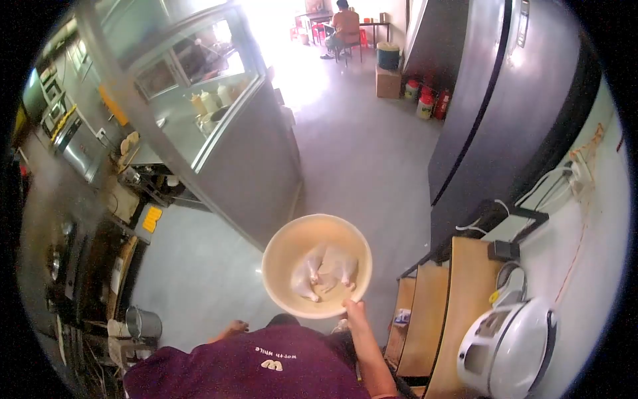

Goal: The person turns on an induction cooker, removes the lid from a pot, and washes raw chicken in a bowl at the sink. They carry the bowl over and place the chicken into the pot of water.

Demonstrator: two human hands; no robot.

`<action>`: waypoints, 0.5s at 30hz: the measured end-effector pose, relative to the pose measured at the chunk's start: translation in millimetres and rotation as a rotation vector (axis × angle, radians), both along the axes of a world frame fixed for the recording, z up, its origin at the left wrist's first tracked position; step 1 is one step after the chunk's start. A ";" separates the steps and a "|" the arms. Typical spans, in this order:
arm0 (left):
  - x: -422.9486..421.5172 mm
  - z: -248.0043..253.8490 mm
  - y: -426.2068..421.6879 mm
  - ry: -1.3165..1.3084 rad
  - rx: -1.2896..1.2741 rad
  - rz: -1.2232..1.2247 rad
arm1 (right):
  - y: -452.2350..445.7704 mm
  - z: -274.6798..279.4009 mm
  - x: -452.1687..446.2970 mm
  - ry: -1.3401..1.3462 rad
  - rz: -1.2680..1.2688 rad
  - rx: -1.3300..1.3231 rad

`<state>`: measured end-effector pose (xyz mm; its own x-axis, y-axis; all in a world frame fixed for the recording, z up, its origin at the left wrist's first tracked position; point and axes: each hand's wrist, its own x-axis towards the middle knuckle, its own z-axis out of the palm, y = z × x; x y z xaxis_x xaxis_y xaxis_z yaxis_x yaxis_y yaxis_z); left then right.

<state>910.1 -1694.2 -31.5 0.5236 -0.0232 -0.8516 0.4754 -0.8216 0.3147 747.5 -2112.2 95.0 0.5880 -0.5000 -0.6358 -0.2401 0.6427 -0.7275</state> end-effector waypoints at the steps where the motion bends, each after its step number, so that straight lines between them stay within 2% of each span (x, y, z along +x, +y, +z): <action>1: 5.8 1.9 -11.9 0.015 0.002 0.017 | -16.5 -2.1 8.6 -0.004 -0.017 0.001; 3: 11.2 9.5 -26.1 0.062 0.005 0.067 | -42.9 1.9 27.5 0.005 -0.035 0.002; 6: 41.2 12.6 -63.3 -0.008 -0.090 0.118 | -88.3 10.5 63.2 0.017 -0.027 0.029; 7: 52.6 24.8 -82.8 -0.058 -0.104 0.105 | -102.1 -3.0 77.3 0.030 -0.012 0.018; 13: 151.4 -3.4 -159.3 -0.016 -0.135 0.149 | -174.2 -15.6 164.7 -0.003 -0.078 0.060; 15: 185.0 -15.2 -178.5 0.034 -0.102 0.040 | -188.1 -11.3 191.6 0.003 -0.097 0.002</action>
